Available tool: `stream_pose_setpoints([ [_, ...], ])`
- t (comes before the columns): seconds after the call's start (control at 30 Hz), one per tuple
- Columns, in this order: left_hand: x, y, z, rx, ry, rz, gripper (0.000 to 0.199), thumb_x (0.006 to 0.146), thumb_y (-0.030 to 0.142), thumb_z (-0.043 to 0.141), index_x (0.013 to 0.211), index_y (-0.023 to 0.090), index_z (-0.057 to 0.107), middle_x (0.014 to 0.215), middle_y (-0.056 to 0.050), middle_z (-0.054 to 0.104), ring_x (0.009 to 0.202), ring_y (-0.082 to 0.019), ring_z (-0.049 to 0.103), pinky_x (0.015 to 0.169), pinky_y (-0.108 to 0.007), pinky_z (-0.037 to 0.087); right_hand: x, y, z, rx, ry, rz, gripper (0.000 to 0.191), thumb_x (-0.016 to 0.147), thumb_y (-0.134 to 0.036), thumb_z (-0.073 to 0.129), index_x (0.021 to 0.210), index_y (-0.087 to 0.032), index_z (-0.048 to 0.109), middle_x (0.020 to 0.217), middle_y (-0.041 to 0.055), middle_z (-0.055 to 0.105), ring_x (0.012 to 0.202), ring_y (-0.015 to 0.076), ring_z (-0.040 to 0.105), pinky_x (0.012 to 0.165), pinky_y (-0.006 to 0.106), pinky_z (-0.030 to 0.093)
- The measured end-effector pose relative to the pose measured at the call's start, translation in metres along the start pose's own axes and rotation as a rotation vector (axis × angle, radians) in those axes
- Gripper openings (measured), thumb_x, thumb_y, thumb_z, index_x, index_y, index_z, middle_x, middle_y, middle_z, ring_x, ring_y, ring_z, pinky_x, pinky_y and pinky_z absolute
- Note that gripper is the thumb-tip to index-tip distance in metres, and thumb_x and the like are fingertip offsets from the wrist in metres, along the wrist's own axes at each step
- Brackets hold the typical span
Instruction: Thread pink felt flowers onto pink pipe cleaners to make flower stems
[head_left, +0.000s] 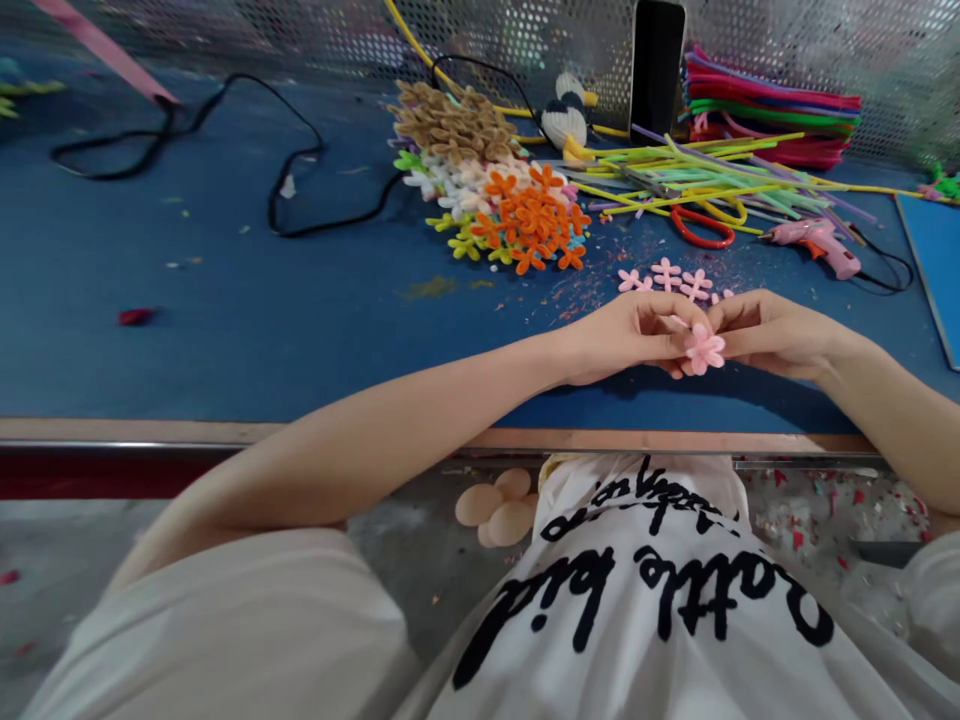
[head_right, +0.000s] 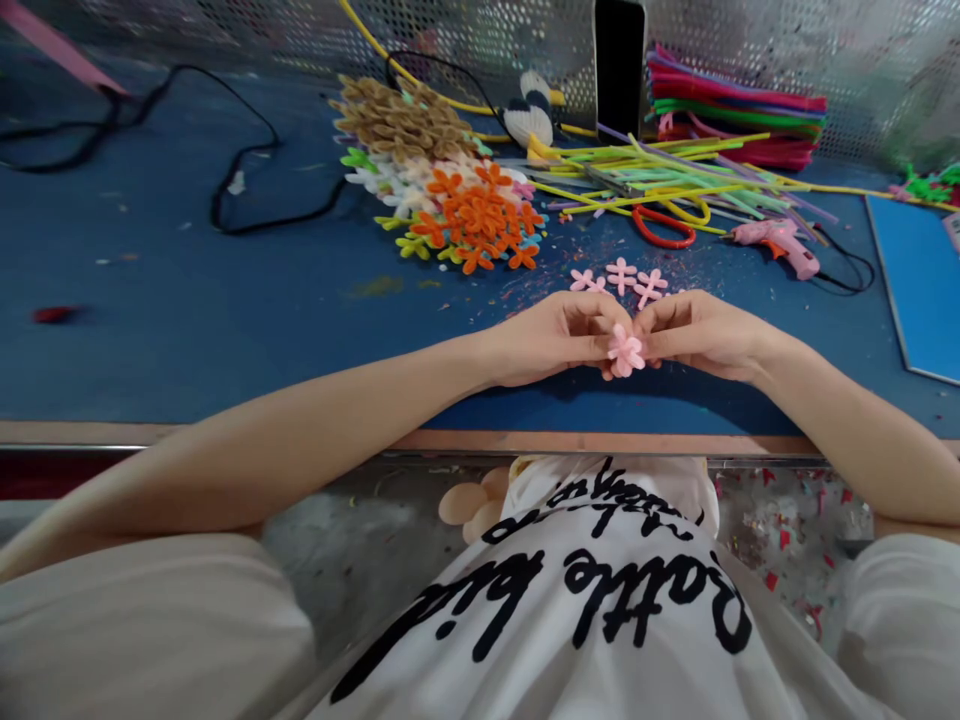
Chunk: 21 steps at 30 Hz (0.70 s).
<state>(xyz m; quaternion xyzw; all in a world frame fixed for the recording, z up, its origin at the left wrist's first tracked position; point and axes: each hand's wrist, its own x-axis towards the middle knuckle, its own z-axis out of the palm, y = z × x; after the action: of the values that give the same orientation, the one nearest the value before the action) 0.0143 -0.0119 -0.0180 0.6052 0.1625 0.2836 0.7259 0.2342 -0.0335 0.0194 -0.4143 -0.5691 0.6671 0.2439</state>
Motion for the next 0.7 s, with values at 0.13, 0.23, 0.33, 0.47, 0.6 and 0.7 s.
stream_pose_setpoints([
  [0.13, 0.006, -0.004, -0.004, 0.11, 0.348, 0.134, 0.05, 0.068, 0.052, 0.093, 0.094, 0.016, 0.071, 0.084, -0.004, 0.076, 0.077, -0.014, 0.072, 0.076, -0.028, 0.059, 0.0, -0.001, 0.003, -0.311, 0.253, -0.262, 0.023, 0.08, -0.041, 0.084, 0.081, -0.019, 0.077, 0.079, 0.0036, 0.074, 0.07, 0.0149, 0.064, 0.069, 0.031, 0.052],
  [0.23, 0.006, -0.004, -0.003, 0.2, 0.517, 0.174, 0.042, 0.077, 0.051, 0.087, 0.09, 0.013, 0.074, 0.087, -0.005, 0.077, 0.078, -0.014, 0.072, 0.079, -0.028, 0.059, 0.001, 0.0, 0.002, -0.768, 0.497, -0.59, 0.009, 0.089, -0.028, 0.072, 0.084, -0.02, 0.074, 0.083, 0.0048, 0.073, 0.074, 0.0174, 0.065, 0.073, 0.034, 0.052],
  [0.33, 0.004, -0.003, 0.004, 0.215, 0.448, 0.177, 0.045, 0.079, 0.055, 0.083, 0.094, 0.013, 0.078, 0.088, -0.006, 0.079, 0.078, -0.014, 0.073, 0.08, -0.028, 0.06, 0.001, 0.004, 0.0, -1.074, 0.551, -0.829, 0.008, 0.092, -0.02, 0.065, 0.089, -0.022, 0.073, 0.092, 0.0078, 0.075, 0.086, 0.0219, 0.068, 0.08, 0.037, 0.054],
  [0.47, 0.003, -0.006, 0.011, 0.237, 0.419, 0.201, 0.046, 0.073, 0.052, 0.089, 0.093, 0.014, 0.078, 0.085, -0.005, 0.08, 0.076, -0.016, 0.075, 0.08, -0.029, 0.062, -0.002, 0.004, 0.005, -1.094, 0.526, -0.707, 0.01, 0.093, -0.025, 0.067, 0.094, -0.028, 0.076, 0.105, 0.0092, 0.075, 0.101, 0.0261, 0.068, 0.093, 0.042, 0.053],
  [0.6, 0.002, -0.008, 0.011, 0.315, 0.497, 0.18, 0.034, 0.078, 0.045, 0.086, 0.089, 0.014, 0.077, 0.083, -0.005, 0.08, 0.078, -0.017, 0.076, 0.079, -0.029, 0.062, -0.006, 0.0, 0.016, -0.925, 0.535, -0.549, 0.006, 0.092, -0.032, 0.071, 0.089, -0.029, 0.077, 0.102, 0.0087, 0.076, 0.098, 0.0275, 0.068, 0.092, 0.042, 0.052],
  [0.7, 0.001, -0.006, 0.011, 0.341, 0.5, 0.195, 0.03, 0.082, 0.043, 0.082, 0.086, 0.014, 0.076, 0.079, -0.005, 0.079, 0.076, -0.018, 0.076, 0.077, -0.029, 0.062, -0.006, -0.002, 0.021, -0.71, 0.6, -0.47, 0.009, 0.088, -0.035, 0.078, 0.086, -0.027, 0.076, 0.094, 0.0074, 0.075, 0.088, 0.0247, 0.067, 0.083, 0.04, 0.053],
])
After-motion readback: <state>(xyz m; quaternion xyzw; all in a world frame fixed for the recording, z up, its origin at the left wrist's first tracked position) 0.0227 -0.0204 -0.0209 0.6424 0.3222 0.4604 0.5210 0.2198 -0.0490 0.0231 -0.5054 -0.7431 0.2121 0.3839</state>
